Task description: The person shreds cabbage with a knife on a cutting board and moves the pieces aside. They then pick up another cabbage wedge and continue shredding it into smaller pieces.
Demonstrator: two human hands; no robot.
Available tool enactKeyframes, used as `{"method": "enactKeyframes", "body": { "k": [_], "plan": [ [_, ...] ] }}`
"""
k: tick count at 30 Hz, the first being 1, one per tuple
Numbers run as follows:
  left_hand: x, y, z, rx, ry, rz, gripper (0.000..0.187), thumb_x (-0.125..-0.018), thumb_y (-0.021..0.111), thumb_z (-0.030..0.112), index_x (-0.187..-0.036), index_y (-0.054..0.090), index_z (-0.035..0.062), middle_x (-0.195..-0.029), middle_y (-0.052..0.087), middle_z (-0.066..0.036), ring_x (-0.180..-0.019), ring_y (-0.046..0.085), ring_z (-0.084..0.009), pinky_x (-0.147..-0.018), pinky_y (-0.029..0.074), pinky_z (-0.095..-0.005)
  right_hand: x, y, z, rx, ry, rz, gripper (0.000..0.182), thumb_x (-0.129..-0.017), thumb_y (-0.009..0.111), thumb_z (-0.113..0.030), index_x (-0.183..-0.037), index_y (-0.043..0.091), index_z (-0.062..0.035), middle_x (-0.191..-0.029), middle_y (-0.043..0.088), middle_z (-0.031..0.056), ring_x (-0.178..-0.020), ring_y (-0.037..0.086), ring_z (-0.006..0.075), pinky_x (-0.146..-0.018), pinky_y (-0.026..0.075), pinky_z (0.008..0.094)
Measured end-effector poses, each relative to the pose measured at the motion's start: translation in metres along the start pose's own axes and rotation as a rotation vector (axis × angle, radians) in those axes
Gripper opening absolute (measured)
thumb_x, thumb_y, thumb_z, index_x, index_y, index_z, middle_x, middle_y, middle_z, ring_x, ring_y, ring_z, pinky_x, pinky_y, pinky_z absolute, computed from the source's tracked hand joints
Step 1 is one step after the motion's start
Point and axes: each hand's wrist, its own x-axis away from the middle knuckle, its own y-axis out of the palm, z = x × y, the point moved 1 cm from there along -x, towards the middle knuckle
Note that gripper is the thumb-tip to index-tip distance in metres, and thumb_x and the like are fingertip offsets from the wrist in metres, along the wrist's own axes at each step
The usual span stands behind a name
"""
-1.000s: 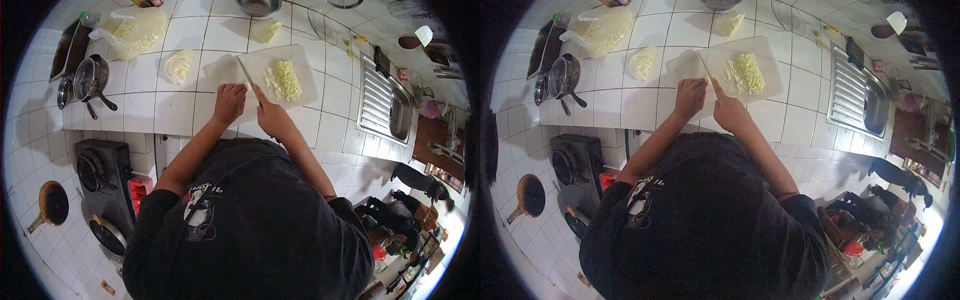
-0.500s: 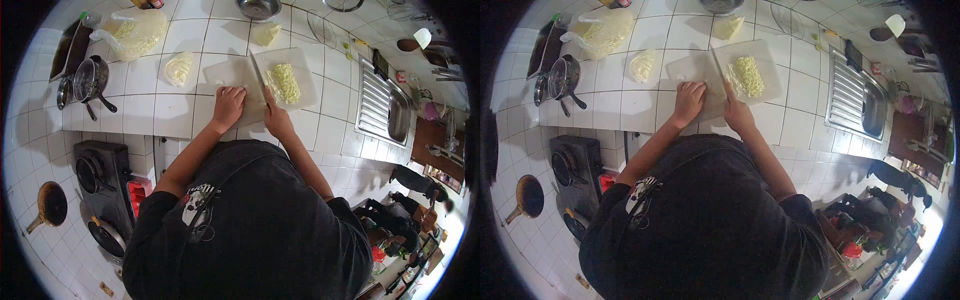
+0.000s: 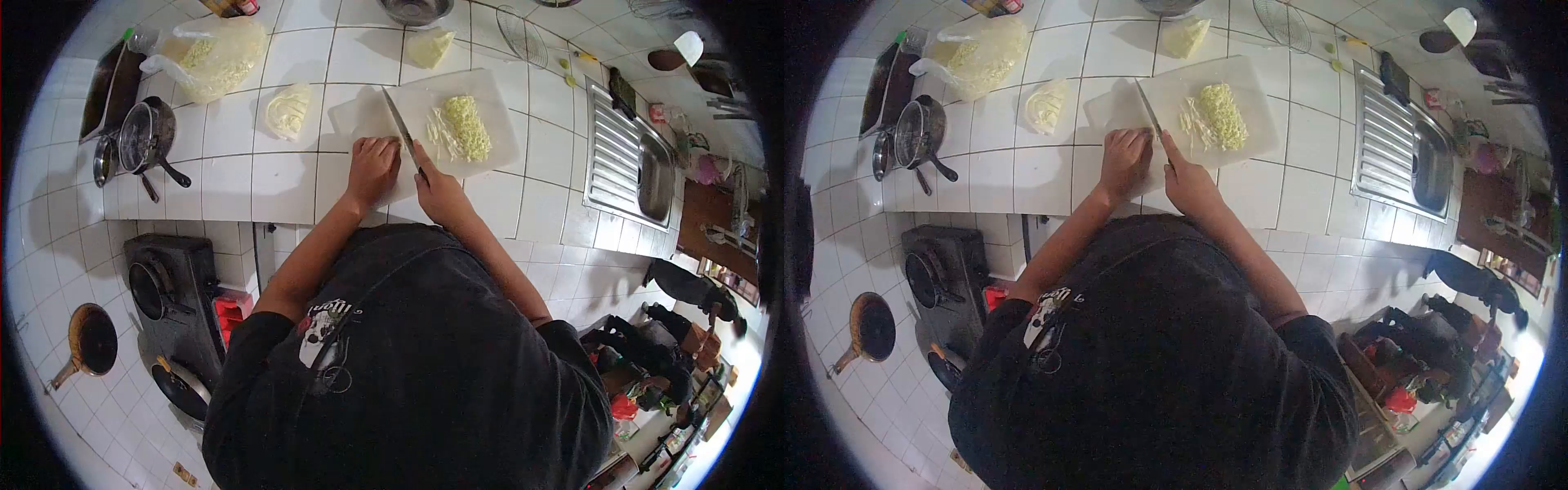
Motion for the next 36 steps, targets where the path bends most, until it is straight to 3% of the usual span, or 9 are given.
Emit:
{"method": "enactKeyframes", "body": {
  "k": [10, 12, 22, 25, 30, 36],
  "plan": [
    [0.001, 0.005, -0.004, -0.031, 0.03, 0.015, 0.022, -0.085, 0.07, 0.012, -0.106, 0.069, 0.0082, -0.112, 0.068, -0.003, -0.103, 0.061, -0.0231, -0.096, 0.041, -0.0445, -0.002, 0.0, -0.013, 0.062, 0.047, -0.025, 0.072, -0.099, 0.05, -0.013, -0.163, 0.018, -0.0195, -0.085, 0.065, 0.0384, -0.086, 0.064, 0.0569, -0.08, 0.047, 0.0629],
    [0.001, 0.002, -0.004, -0.023, 0.029, 0.004, 0.021, -0.085, 0.07, 0.012, -0.105, 0.069, 0.0079, -0.111, 0.068, -0.003, -0.103, 0.061, -0.0232, -0.096, 0.041, -0.0444, -0.004, 0.006, -0.007, 0.077, -0.029, 0.007, 0.072, -0.097, 0.048, -0.014, -0.162, 0.016, -0.0126, -0.074, 0.064, 0.0346, -0.074, 0.064, 0.0546, -0.075, 0.049, 0.0643],
    [-0.003, -0.003, -0.001, -0.039, -0.005, -0.04, 0.013, -0.086, 0.068, 0.012, -0.099, 0.07, 0.0087, -0.101, 0.068, -0.001, -0.101, 0.062, -0.021, -0.095, 0.041, -0.0431, -0.009, 0.015, -0.004, 0.045, -0.063, 0.023, 0.074, -0.097, 0.047, -0.011, -0.162, 0.013, -0.0116, -0.072, 0.064, 0.0339, -0.072, 0.064, 0.0547, -0.074, 0.049, 0.0642],
    [0.0, 0.004, -0.008, -0.033, 0.028, -0.022, 0.014, -0.09, 0.06, 0.013, -0.097, 0.068, 0.0057, -0.097, 0.066, -0.007, -0.1, 0.061, -0.0283, -0.094, 0.042, -0.0467, -0.014, 0.023, 0.001, 0.013, -0.066, 0.055, 0.074, -0.097, 0.047, -0.011, -0.162, 0.013, -0.0121, -0.074, 0.065, 0.0331, -0.073, 0.064, 0.0535, -0.073, 0.049, 0.0633],
    [0.004, 0.01, -0.014, -0.091, 0.045, -0.033, 0.016, -0.086, 0.061, 0.013, -0.097, 0.068, 0.0044, -0.105, 0.065, -0.008, -0.104, 0.061, -0.0287, -0.097, 0.043, -0.0466, -0.02, 0.019, 0.006, 0.112, 0.001, -0.003, 0.074, -0.099, 0.047, -0.011, -0.164, 0.013, -0.0219, -0.084, 0.067, 0.0341, -0.081, 0.064, 0.0552, -0.076, 0.048, 0.0634],
    [-0.001, -0.001, -0.001, -0.023, -0.054, -0.018, 0.018, -0.088, 0.067, 0.017, -0.104, 0.07, 0.0086, -0.107, 0.066, -0.004, -0.105, 0.061, -0.0249, -0.102, 0.04, -0.0469, -0.004, 0.0, 0.024, 0.051, 0.052, 0.145, 0.07, -0.1, 0.05, -0.013, -0.163, 0.02, -0.0219, -0.092, 0.067, 0.0356, -0.088, 0.065, 0.0547, -0.078, 0.049, 0.0604]
  ]
}}
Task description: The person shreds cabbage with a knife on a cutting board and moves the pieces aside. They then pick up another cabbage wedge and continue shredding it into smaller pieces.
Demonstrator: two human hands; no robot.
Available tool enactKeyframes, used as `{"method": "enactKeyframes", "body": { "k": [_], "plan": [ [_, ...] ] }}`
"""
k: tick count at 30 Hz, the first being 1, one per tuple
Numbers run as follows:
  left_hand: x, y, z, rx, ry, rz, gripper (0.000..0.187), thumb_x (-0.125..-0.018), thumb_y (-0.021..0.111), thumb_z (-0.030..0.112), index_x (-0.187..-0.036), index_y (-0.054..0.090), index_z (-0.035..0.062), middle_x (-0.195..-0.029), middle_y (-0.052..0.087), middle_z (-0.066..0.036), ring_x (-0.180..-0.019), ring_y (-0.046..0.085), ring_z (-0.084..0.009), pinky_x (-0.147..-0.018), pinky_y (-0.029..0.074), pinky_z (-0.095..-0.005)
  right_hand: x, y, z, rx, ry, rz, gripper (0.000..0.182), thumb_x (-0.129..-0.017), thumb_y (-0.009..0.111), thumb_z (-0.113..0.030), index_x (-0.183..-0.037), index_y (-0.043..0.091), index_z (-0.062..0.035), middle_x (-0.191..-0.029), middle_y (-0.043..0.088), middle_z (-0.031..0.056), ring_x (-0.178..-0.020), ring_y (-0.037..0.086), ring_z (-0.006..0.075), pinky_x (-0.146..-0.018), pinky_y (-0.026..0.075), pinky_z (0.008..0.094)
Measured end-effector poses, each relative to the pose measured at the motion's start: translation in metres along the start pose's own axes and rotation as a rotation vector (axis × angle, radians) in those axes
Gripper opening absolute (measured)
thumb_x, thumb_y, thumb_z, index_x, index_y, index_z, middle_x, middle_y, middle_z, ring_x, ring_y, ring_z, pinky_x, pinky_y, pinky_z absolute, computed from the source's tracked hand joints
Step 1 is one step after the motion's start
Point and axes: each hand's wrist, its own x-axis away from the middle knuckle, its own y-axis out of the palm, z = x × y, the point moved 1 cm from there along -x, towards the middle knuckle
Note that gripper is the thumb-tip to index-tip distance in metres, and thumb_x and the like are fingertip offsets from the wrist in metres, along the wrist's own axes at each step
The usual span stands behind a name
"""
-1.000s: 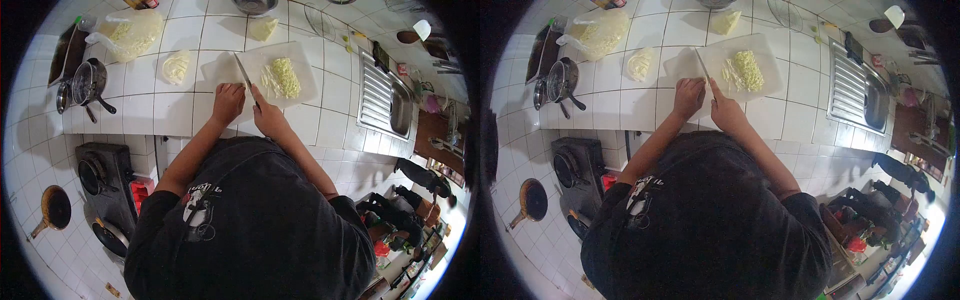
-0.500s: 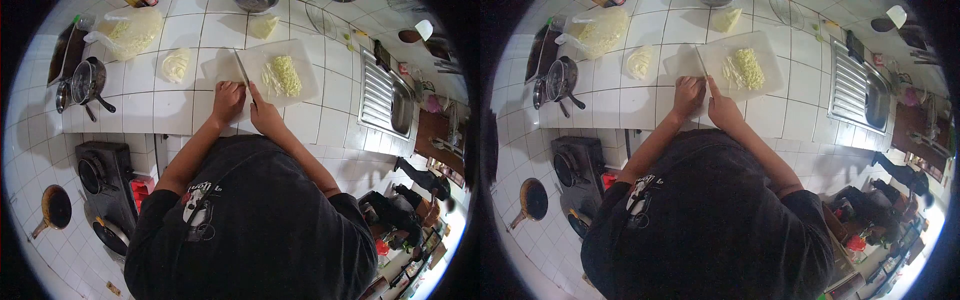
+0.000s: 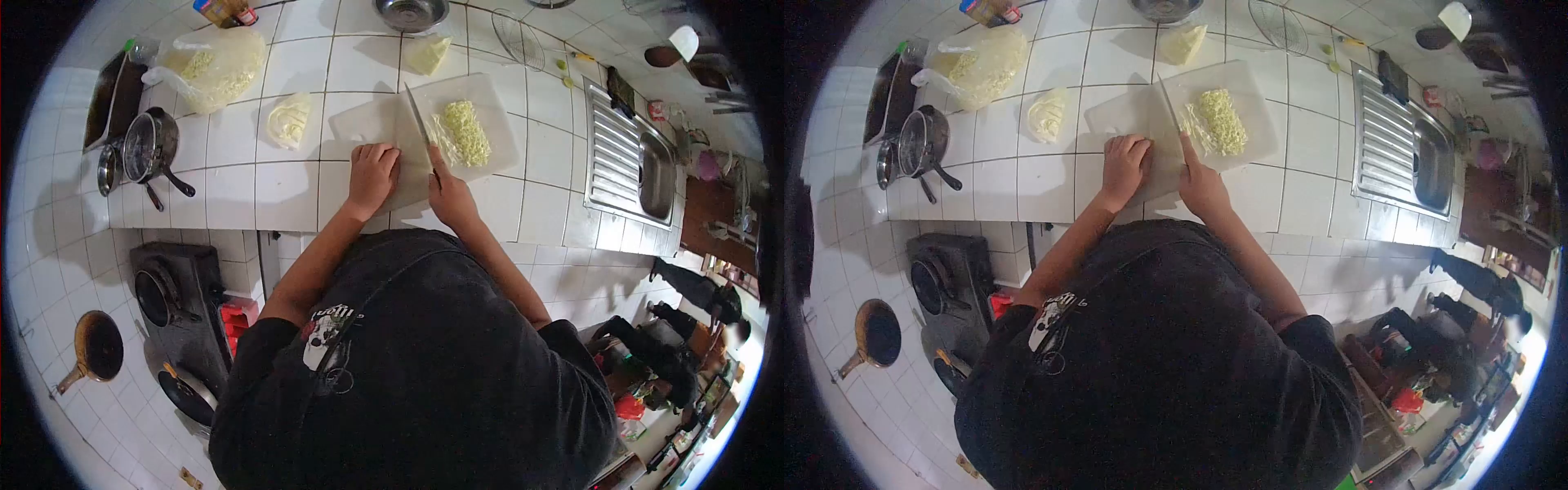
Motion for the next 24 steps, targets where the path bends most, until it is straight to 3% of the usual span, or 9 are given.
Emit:
{"method": "enactKeyframes", "body": {
  "k": [5, 7, 8, 10, 12, 16, 18, 21, 24],
  "plan": [
    [-0.014, -0.006, 0.016, 0.0, 0.016, -0.151, 0.028, -0.087, 0.066, 0.009, -0.114, 0.069, 0.0077, -0.114, 0.068, -0.008, -0.109, 0.062, -0.0298, -0.109, 0.037, -0.0523, 0.017, -0.01, 0.007, -0.168, -0.002, 0.077, 0.067, -0.101, 0.051, -0.014, -0.162, 0.023, -0.0232, -0.102, 0.067, 0.0359, -0.098, 0.064, 0.0544, -0.085, 0.05, 0.0569],
    [-0.023, -0.013, 0.023, 0.188, -0.033, -0.146, 0.023, -0.094, 0.063, 0.009, -0.117, 0.067, 0.0071, -0.111, 0.07, -0.01, -0.105, 0.065, -0.0305, -0.111, 0.034, -0.055, 0.021, -0.009, 0.01, -0.239, -0.036, 0.146, 0.067, -0.101, 0.051, -0.014, -0.162, 0.025, -0.0241, -0.104, 0.067, 0.0356, -0.101, 0.063, 0.0541, -0.086, 0.05, 0.056],
    [-0.024, -0.015, 0.021, 0.186, -0.011, -0.159, 0.023, -0.094, 0.063, 0.009, -0.117, 0.067, 0.0071, -0.111, 0.07, -0.01, -0.105, 0.065, -0.0305, -0.111, 0.034, -0.055, 0.021, -0.008, 0.011, -0.181, -0.056, 0.082, 0.069, -0.101, 0.051, -0.014, -0.162, 0.022, -0.0253, -0.101, 0.067, 0.0347, -0.096, 0.065, 0.0525, -0.085, 0.05, 0.057],
    [-0.018, -0.022, 0.007, 0.305, -0.073, 0.026, 0.026, -0.096, 0.061, 0.012, -0.122, 0.065, 0.0093, -0.101, 0.07, -0.005, -0.099, 0.066, -0.0275, -0.112, 0.033, -0.0549, 0.021, -0.009, 0.01, -0.135, -0.061, 0.033, 0.07, -0.1, 0.051, -0.015, -0.163, 0.02, -0.0264, -0.097, 0.068, 0.0338, -0.092, 0.067, 0.051, -0.084, 0.051, 0.058],
    [-0.002, -0.022, -0.009, 0.279, -0.066, 0.013, 0.024, -0.097, 0.061, 0.012, -0.12, 0.065, 0.0091, -0.101, 0.07, -0.006, -0.099, 0.066, -0.027, -0.11, 0.034, -0.0542, 0.022, -0.006, 0.005, -0.091, -0.04, -0.19, 0.07, -0.1, 0.05, -0.015, -0.162, 0.02, -0.03, -0.102, 0.068, 0.034, -0.094, 0.067, 0.0506, -0.086, 0.051, 0.0567],
    [0.018, -0.025, -0.023, 0.225, -0.126, -0.019, 0.018, -0.095, 0.063, 0.011, -0.112, 0.067, 0.0089, -0.1, 0.07, -0.007, -0.099, 0.065, -0.0275, -0.105, 0.039, -0.05, 0.021, 0.005, 0.012, -0.178, -0.097, -0.255, 0.071, -0.101, 0.049, -0.015, -0.163, 0.019, -0.0319, -0.108, 0.066, 0.0353, -0.099, 0.067, 0.0499, -0.09, 0.051, 0.0547],
    [0.024, -0.025, -0.024, 0.203, -0.143, -0.023, 0.017, -0.094, 0.064, 0.01, -0.11, 0.067, 0.0089, -0.1, 0.07, -0.007, -0.099, 0.065, -0.0282, -0.104, 0.04, -0.0489, 0.02, -0.003, 0.016, -0.159, -0.035, -0.176, 0.068, -0.1, 0.052, -0.013, -0.161, 0.027, -0.0307, -0.113, 0.068, 0.0318, -0.108, 0.066, 0.0477, -0.097, 0.05, 0.0474],
    [0.028, -0.03, -0.024, 0.149, -0.136, 0.04, 0.016, -0.091, 0.066, 0.009, -0.107, 0.068, 0.0088, -0.101, 0.07, -0.008, -0.099, 0.064, -0.0297, -0.1, 0.041, -0.047, 0.012, -0.022, 0.039, -0.119, 0.085, -0.143, 0.067, -0.101, 0.053, -0.014, -0.161, 0.028, -0.0312, -0.118, 0.067, 0.0316, -0.111, 0.065, 0.0476, -0.098, 0.05, 0.047],
    [0.03, -0.034, -0.037, 0.121, -0.166, 0.061, 0.018, -0.088, 0.068, 0.01, -0.106, 0.068, 0.0096, -0.102, 0.07, -0.008, -0.1, 0.064, -0.0306, -0.097, 0.042, -0.0459, 0.008, -0.038, 0.055, -0.164, -0.008, -0.002, 0.066, -0.102, 0.054, -0.016, -0.161, 0.028, -0.0311, -0.121, 0.066, 0.0319, -0.114, 0.064, 0.0478, -0.1, 0.049, 0.0463]
  ]
}}
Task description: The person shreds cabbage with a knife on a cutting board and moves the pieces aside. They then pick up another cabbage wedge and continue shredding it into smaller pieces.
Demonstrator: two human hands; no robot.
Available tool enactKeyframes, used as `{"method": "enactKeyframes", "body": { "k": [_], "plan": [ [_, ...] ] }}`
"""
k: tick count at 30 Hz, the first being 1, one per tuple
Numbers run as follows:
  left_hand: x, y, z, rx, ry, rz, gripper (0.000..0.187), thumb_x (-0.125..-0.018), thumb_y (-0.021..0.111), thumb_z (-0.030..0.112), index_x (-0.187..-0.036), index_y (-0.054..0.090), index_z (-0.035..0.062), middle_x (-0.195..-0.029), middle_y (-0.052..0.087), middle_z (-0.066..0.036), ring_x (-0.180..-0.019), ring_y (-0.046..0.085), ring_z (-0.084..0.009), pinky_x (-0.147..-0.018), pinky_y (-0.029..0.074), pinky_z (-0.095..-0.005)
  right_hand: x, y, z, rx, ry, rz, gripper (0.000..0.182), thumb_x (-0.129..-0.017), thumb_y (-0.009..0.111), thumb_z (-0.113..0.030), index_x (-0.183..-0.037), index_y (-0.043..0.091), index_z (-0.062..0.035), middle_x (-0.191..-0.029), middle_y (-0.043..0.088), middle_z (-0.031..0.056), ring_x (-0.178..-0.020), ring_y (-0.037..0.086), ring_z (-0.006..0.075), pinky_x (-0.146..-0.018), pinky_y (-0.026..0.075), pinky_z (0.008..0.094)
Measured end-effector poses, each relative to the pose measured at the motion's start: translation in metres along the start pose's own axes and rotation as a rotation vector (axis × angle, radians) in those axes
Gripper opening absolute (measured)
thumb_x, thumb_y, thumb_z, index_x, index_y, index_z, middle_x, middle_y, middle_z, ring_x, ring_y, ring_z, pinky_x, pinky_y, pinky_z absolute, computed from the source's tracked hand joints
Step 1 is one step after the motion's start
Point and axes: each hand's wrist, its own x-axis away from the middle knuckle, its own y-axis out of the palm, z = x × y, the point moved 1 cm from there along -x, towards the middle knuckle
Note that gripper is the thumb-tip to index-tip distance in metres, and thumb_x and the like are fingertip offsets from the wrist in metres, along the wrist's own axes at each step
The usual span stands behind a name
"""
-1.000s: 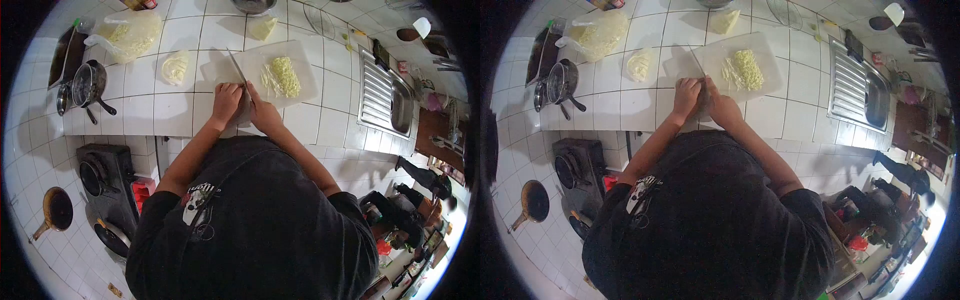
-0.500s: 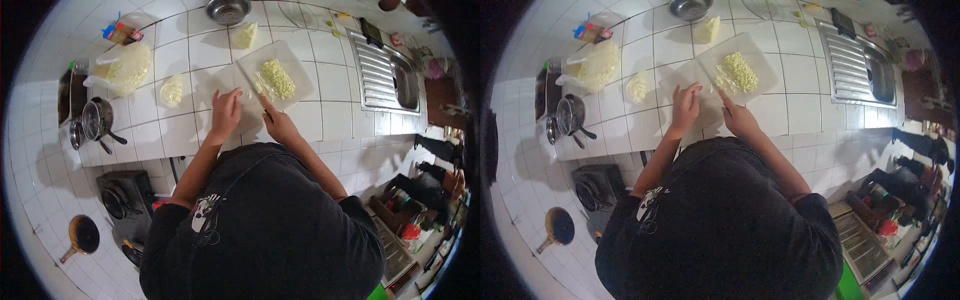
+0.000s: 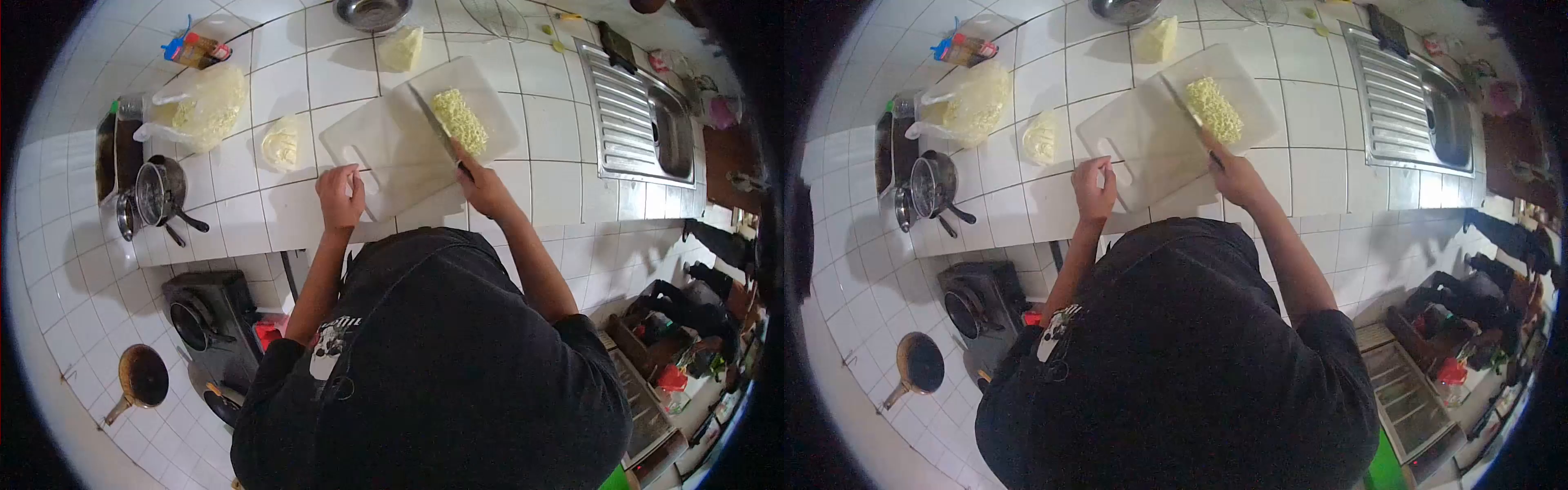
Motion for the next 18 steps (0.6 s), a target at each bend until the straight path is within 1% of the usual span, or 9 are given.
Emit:
{"method": "enactKeyframes", "body": {
  "k": [4, 6, 8, 10, 13, 14, 15, 17, 18],
  "plan": [
    [-0.022, -0.023, -0.026, -0.074, -0.019, 0.112, 0.02, -0.086, 0.07, 0.011, -0.106, 0.069, 0.0097, -0.102, 0.07, -0.01, -0.1, 0.064, -0.031, -0.095, 0.043, -0.0457, 0.001, 0.0, -0.011, -0.05, 0.049, -0.04, 0.061, -0.104, 0.05, -0.022, -0.161, 0.029, -0.0305, -0.127, 0.063, 0.0316, -0.12, 0.061, 0.0482, -0.104, 0.047, 0.0485],
    [-0.037, -0.041, -0.033, -0.186, -0.008, 0.213, 0.021, -0.086, 0.07, 0.012, -0.107, 0.068, 0.0088, -0.104, 0.069, -0.01, -0.101, 0.064, -0.0317, -0.093, 0.044, -0.0454, 0.002, 0.012, -0.019, -0.015, 0.11, -0.185, 0.062, -0.104, 0.053, -0.019, -0.161, 0.03, -0.0284, -0.132, 0.062, 0.0299, -0.123, 0.059, 0.0468, -0.107, 0.045, 0.0473],
    [-0.052, -0.06, -0.043, -0.255, 0.014, 0.298, 0.023, -0.087, 0.071, 0.014, -0.108, 0.067, 0.0063, -0.108, 0.069, -0.011, -0.103, 0.063, -0.034, -0.089, 0.046, -0.0466, 0.007, 0.023, -0.03, -0.049, 0.004, -0.23, 0.063, -0.104, 0.054, -0.019, -0.161, 0.029, -0.0293, -0.134, 0.061, 0.0293, -0.125, 0.059, 0.0446, -0.109, 0.044, 0.0448],
    [-0.064, -0.072, -0.054, -0.381, -0.082, 0.287, 0.031, -0.088, 0.073, 0.02, -0.113, 0.065, 0.0039, -0.111, 0.068, -0.018, -0.104, 0.063, -0.0374, -0.093, 0.048, -0.0495, 0.007, 0.029, -0.04, -0.14, -0.129, -0.327, 0.064, -0.104, 0.054, -0.018, -0.162, 0.028, -0.0296, -0.144, 0.056, 0.0252, -0.129, 0.058, 0.0401, -0.112, 0.041, 0.0416],
    [-0.074, -0.073, -0.073, -0.484, -0.16, 0.255, 0.05, -0.085, 0.077, 0.033, -0.123, 0.061, 0.0036, -0.118, 0.067, -0.02, -0.11, 0.062, -0.0388, -0.097, 0.048, -0.0502, 0.003, 0.033, -0.049, -0.141, 0.003, -0.384, 0.063, -0.104, 0.054, -0.017, -0.161, 0.03, -0.0293, -0.144, 0.057, 0.0244, -0.131, 0.057, 0.0385, -0.112, 0.04, 0.0421],
    [-0.075, -0.071, -0.079, -0.546, -0.201, 0.227, 0.062, -0.083, 0.078, 0.04, -0.128, 0.059, 0.0034, -0.121, 0.065, -0.021, -0.114, 0.062, -0.0395, -0.1, 0.048, -0.0502, 0.001, 0.037, -0.041, -0.143, 0.001, -0.382, 0.063, -0.104, 0.054, -0.017, -0.161, 0.03, -0.0293, -0.144, 0.057, 0.0244, -0.131, 0.057, 0.0385, -0.112, 0.04, 0.0421],
    [-0.08, -0.075, -0.073, -0.548, -0.197, 0.228, 0.062, -0.083, 0.078, 0.04, -0.128, 0.059, 0.0034, -0.121, 0.065, -0.021, -0.114, 0.062, -0.0395, -0.1, 0.048, -0.0502, -0.002, 0.04, -0.035, -0.14, -0.056, -0.276, 0.064, -0.103, 0.054, -0.017, -0.161, 0.03, -0.029, -0.138, 0.06, 0.026, -0.125, 0.06, 0.04, -0.108, 0.044, 0.0433],
    [-0.089, -0.077, -0.066, -0.419, -0.504, -0.017, 0.082, -0.079, 0.08, 0.055, -0.135, 0.055, 0.0, -0.127, 0.063, -0.023, -0.12, 0.06, -0.0415, -0.101, 0.048, -0.0509, -0.003, 0.039, -0.021, -0.138, -0.113, -0.166, 0.066, -0.101, 0.055, -0.016, -0.161, 0.03, -0.0287, -0.132, 0.063, 0.0276, -0.12, 0.063, 0.0416, -0.105, 0.047, 0.0445],
    [-0.088, -0.075, -0.067, -0.419, -0.5, -0.016, 0.082, -0.079, 0.08, 0.055, -0.135, 0.055, 0.0, -0.127, 0.063, -0.023, -0.12, 0.06, -0.0415, -0.101, 0.048, -0.0509, -0.002, 0.027, -0.027, -0.198, 0.078, -0.184, 0.065, -0.102, 0.055, -0.017, -0.161, 0.03, -0.0292, -0.132, 0.063, 0.0275, -0.12, 0.064, 0.04, -0.103, 0.049, 0.0438]
  ]
}}
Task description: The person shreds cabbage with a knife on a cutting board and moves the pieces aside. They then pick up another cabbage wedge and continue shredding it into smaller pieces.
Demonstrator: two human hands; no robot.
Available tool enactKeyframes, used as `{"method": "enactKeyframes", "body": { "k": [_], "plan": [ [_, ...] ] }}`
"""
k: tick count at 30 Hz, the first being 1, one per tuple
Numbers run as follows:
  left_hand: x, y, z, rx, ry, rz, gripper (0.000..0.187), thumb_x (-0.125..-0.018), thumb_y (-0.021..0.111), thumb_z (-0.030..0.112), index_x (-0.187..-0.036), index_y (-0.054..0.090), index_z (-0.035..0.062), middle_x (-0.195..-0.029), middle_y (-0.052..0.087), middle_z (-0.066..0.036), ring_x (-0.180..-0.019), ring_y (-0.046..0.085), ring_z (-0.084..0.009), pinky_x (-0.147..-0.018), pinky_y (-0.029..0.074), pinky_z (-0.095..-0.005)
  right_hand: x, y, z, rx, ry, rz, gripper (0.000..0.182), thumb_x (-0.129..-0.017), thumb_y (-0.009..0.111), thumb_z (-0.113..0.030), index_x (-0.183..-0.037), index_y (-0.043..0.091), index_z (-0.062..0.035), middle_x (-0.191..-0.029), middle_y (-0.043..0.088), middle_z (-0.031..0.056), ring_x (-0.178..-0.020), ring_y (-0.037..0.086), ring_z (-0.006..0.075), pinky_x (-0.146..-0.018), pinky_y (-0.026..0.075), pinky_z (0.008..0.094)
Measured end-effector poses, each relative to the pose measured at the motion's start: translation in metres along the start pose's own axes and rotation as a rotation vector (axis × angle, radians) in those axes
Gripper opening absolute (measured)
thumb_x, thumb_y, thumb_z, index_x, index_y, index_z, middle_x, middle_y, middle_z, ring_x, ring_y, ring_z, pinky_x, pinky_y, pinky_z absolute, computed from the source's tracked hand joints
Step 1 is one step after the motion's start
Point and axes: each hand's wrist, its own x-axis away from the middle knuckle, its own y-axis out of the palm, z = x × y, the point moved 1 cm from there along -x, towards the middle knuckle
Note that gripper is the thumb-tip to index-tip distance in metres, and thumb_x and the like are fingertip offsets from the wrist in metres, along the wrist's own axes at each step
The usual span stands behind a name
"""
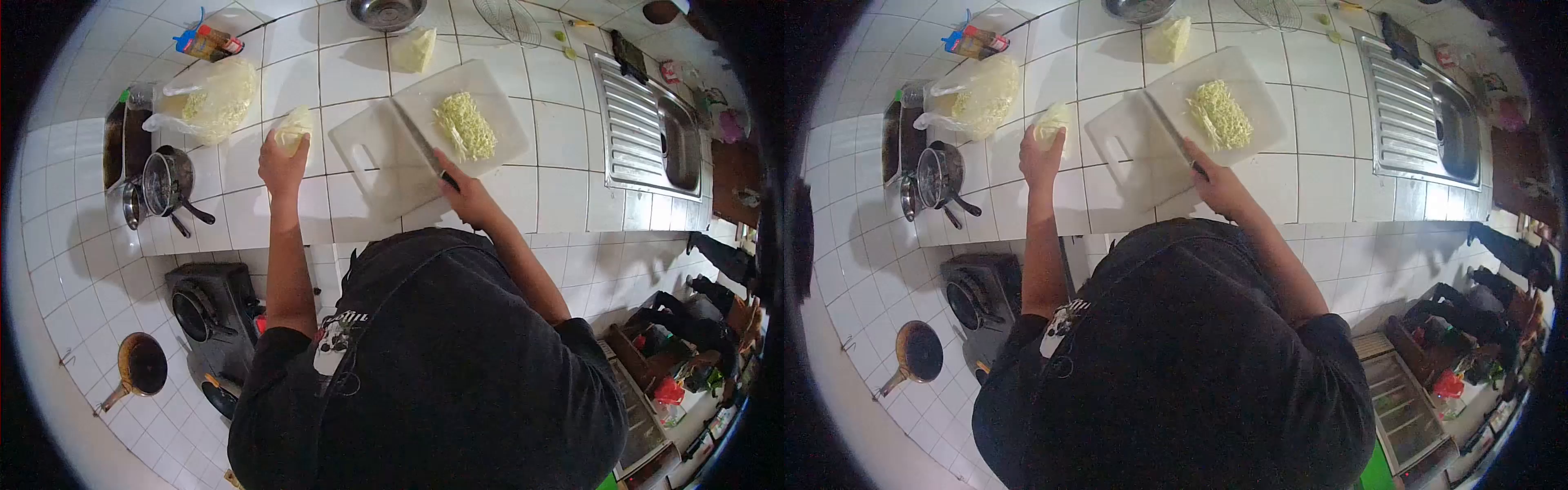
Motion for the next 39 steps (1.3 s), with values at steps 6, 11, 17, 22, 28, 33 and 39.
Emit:
{"method": "enactKeyframes", "body": {
  "k": [6, 11, 17, 22, 28, 33, 39],
  "plan": [
    [-0.004, 0.015, 0.009, -0.013, 0.102, 0.027, 0.09, -0.073, 0.081, 0.062, -0.136, 0.055, 0.0029, -0.125, 0.066, -0.021, -0.116, 0.063, -0.039, -0.095, 0.052, -0.0508, 0.011, -0.018, 0.006, -0.073, 0.041, 0.227, 0.062, -0.105, 0.054, -0.018, -0.161, 0.032, -0.0328, -0.064, 0.049, 0.0019, -0.05, 0.048, 0.0135, -0.05, 0.047, 0.0333],
    [-0.005, 0.005, 0.022, -0.027, 0.165, 0.024, 0.083, -0.074, 0.083, 0.056, -0.132, 0.058, 0.0026, -0.121, 0.068, -0.02, -0.111, 0.065, -0.0379, -0.093, 0.053, -0.05, 0.015, -0.017, 0.014, -0.052, 0.184, 0.152, 0.065, -0.103, 0.055, -0.021, -0.161, 0.028, -0.0355, -0.108, 0.072, 0.0242, -0.069, 0.071, 0.0284, -0.068, 0.058, 0.041],
    [0.043, -0.006, 0.068, 0.501, 0.32, -0.086, 0.074, -0.083, 0.083, 0.041, -0.141, 0.055, 0.0039, -0.126, 0.065, -0.016, -0.116, 0.064, -0.0332, -0.098, 0.052, -0.0454, 0.008, -0.009, 0.033, 0.013, -0.05, 0.245, 0.068, -0.102, 0.056, -0.019, -0.162, 0.026, -0.0327, -0.089, 0.07, 0.019, -0.062, 0.066, 0.0249, -0.065, 0.057, 0.0407],
    [0.091, 0.02, 0.088, 1.918, -0.43, -0.817, 0.075, -0.099, 0.049, 0.063, -0.153, 0.04, 0.0116, -0.148, 0.052, -0.013, -0.133, 0.052, -0.0312, -0.109, 0.039, -0.0601, 0.021, -0.008, -0.017, -0.112, 0.13, 0.225, 0.07, -0.1, 0.061, -0.018, -0.162, 0.027, -0.0205, -0.081, 0.068, 0.0158, -0.056, 0.063, 0.022, -0.056, 0.054, 0.0385],
    [0.125, 0.023, 0.091, 1.893, -0.493, -1.0, 0.076, -0.099, 0.046, 0.065, -0.155, 0.039, 0.0138, -0.151, 0.05, -0.011, -0.139, 0.049, -0.0337, -0.112, 0.035, -0.0617, 0.003, 0.001, -0.028, -0.28, -0.018, 0.275, 0.054, -0.096, 0.069, -0.022, -0.139, 0.046, 0.0004, -0.073, 0.062, 0.0087, -0.048, 0.056, 0.0152, -0.046, 0.048, 0.0352],
    [0.129, 0.015, 0.084, 1.946, -0.585, -1.108, 0.075, -0.1, 0.043, 0.064, -0.156, 0.038, 0.0135, -0.152, 0.049, -0.012, -0.14, 0.047, -0.0351, -0.113, 0.035, -0.0634, -0.006, 0.002, -0.046, -0.218, -0.139, 0.311, 0.047, -0.09, 0.077, -0.02, -0.121, 0.05, 0.003, -0.08, 0.065, 0.0051, -0.061, 0.059, 0.0105, -0.054, 0.049, 0.0304],
    [0.145, 0.042, 0.055, 1.869, -0.159, -0.94, 0.058, -0.099, 0.059, 0.042, -0.144, 0.048, 0.0084, -0.143, 0.056, -0.013, -0.135, 0.053, -0.0304, -0.108, 0.045, -0.0551, -0.016, 0.01, -0.041, -0.16, -0.126, 0.26, 0.057, -0.086, 0.08, -0.018, -0.131, 0.049, -0.0001, -0.092, 0.072, 0.0082, -0.07, 0.062, 0.0123, -0.063, 0.051, 0.0309]
  ]
}}
